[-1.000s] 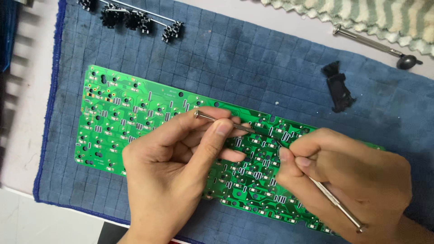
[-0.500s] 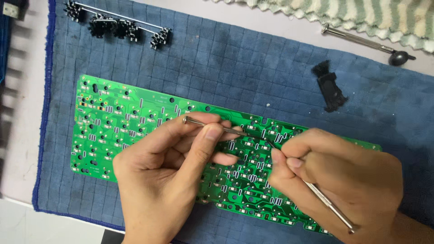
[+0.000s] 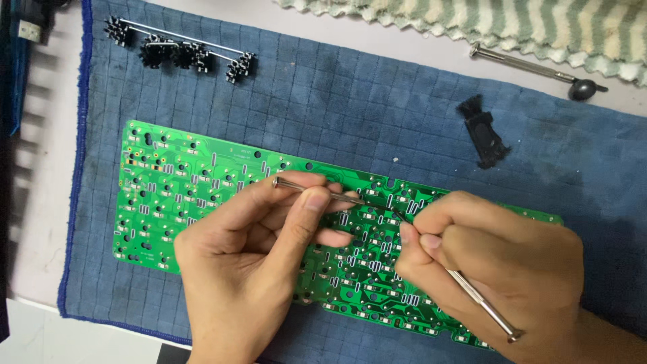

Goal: The person uses a small brush and a metal tool to clean a green circuit board. They repeatedly brush and scrape different areas of the board to remove debris or residue.

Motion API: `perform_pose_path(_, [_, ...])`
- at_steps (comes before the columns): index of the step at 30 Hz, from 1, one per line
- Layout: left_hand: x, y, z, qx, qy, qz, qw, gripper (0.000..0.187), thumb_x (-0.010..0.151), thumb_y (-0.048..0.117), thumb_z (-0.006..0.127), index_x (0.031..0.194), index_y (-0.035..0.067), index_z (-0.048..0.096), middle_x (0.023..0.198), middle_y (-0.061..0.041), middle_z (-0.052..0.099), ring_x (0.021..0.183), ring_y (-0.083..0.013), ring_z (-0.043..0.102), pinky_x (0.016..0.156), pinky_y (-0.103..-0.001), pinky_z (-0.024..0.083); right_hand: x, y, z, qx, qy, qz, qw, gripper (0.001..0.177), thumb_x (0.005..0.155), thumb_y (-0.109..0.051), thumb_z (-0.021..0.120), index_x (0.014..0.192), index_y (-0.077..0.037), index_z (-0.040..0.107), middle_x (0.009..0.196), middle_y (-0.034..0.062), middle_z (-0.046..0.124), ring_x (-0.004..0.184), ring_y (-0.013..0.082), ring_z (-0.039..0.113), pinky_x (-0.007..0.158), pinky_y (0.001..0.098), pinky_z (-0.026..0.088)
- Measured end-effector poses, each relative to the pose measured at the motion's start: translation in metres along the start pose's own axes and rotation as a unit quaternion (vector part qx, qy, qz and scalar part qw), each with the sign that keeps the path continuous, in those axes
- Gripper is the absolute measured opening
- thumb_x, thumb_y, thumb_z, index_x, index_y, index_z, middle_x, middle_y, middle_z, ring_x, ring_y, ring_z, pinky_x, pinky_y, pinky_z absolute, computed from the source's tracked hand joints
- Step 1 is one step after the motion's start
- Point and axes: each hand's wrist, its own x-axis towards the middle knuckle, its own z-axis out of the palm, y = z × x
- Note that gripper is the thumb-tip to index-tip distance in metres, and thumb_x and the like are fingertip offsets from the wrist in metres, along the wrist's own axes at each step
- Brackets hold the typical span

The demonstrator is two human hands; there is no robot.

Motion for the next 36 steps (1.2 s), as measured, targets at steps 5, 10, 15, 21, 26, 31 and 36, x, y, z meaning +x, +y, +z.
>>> perform_pose_path(5, [0.000, 0.000, -0.001, 0.000, -0.006, -0.002, 1.000, 0.017, 0.106, 0.006, 0.074, 0.113, -0.006, 0.083, 0.105, -0.018, 0.092, 0.088, -0.0222, 0.094, 0.076, -0.027, 0.084, -0.007, 0.006, 0.001, -0.050, 0.001, -0.014, 0.999, 0.054, 0.094, 0.001, 0.088, 0.072, -0.011, 0.041, 0.080, -0.0094, 0.066, 0.056, 0.0126, 0.042, 0.051, 0.0256, 0.034])
perform_pose_path(10, [0.001, 0.000, -0.002, 0.008, -0.007, -0.009, 1.000, 0.017, 0.106, 0.007, 0.075, 0.113, -0.005, 0.084, 0.105, -0.018, 0.093, 0.079, -0.0218, 0.094, 0.074, -0.024, 0.081, 0.005, 0.000, -0.001, 0.013, 0.006, -0.034, 0.999, 0.055, 0.095, 0.008, 0.086, 0.073, -0.008, 0.038, 0.074, -0.0031, 0.062, 0.055, 0.0142, 0.041, 0.050, 0.0252, 0.032])
perform_pose_path(15, [0.000, -0.002, -0.002, -0.001, -0.006, -0.009, 1.000, 0.017, 0.105, 0.007, 0.075, 0.113, -0.005, 0.083, 0.106, -0.019, 0.093, 0.084, -0.0236, 0.095, 0.074, -0.027, 0.083, 0.005, -0.003, 0.000, 0.037, 0.008, 0.008, 0.999, 0.050, 0.095, 0.006, 0.084, 0.073, -0.008, 0.042, 0.076, -0.0018, 0.063, 0.057, 0.0150, 0.038, 0.053, 0.0244, 0.036])
perform_pose_path(21, [0.001, -0.003, -0.002, -0.019, -0.010, -0.004, 1.000, 0.017, 0.105, 0.007, 0.074, 0.113, -0.006, 0.083, 0.103, -0.019, 0.093, 0.087, -0.0224, 0.094, 0.075, -0.028, 0.084, 0.008, -0.003, -0.002, 0.062, 0.019, -0.007, 0.998, 0.046, 0.093, 0.007, 0.086, 0.074, -0.008, 0.047, 0.076, -0.0016, 0.064, 0.056, 0.0128, 0.043, 0.053, 0.0228, 0.038])
perform_pose_path(26, [-0.001, -0.002, -0.004, -0.016, -0.015, 0.003, 1.000, 0.016, 0.105, 0.007, 0.075, 0.114, -0.005, 0.082, 0.105, -0.020, 0.093, 0.080, -0.0238, 0.094, 0.072, -0.026, 0.082, 0.007, -0.005, -0.007, 0.070, -0.008, 0.000, 0.997, 0.045, 0.096, 0.005, 0.084, 0.075, -0.007, 0.046, 0.075, -0.0011, 0.063, 0.056, 0.0138, 0.040, 0.053, 0.0245, 0.037])
perform_pose_path(31, [-0.001, -0.003, -0.005, -0.008, -0.015, 0.019, 1.000, 0.015, 0.106, 0.006, 0.074, 0.112, -0.005, 0.082, 0.102, -0.019, 0.092, 0.068, -0.0240, 0.093, 0.065, -0.024, 0.079, 0.010, -0.014, -0.007, 0.135, 0.063, 0.024, 0.989, 0.047, 0.084, 0.017, 0.084, 0.070, -0.005, 0.045, 0.071, 0.0100, 0.066, 0.053, 0.0145, 0.033, 0.052, 0.0263, 0.029])
perform_pose_path(36, [-0.003, -0.007, -0.005, -0.051, -0.029, 0.038, 0.998, 0.019, 0.106, 0.005, 0.074, 0.119, -0.008, 0.079, 0.102, -0.021, 0.088, 0.084, -0.0229, 0.090, 0.074, -0.029, 0.084, 0.014, -0.007, -0.008, 0.151, -0.020, 0.023, 0.988, 0.052, 0.082, 0.008, 0.083, 0.072, -0.010, 0.036, 0.069, 0.0007, 0.063, 0.056, 0.0124, 0.051, 0.057, 0.0237, 0.043])
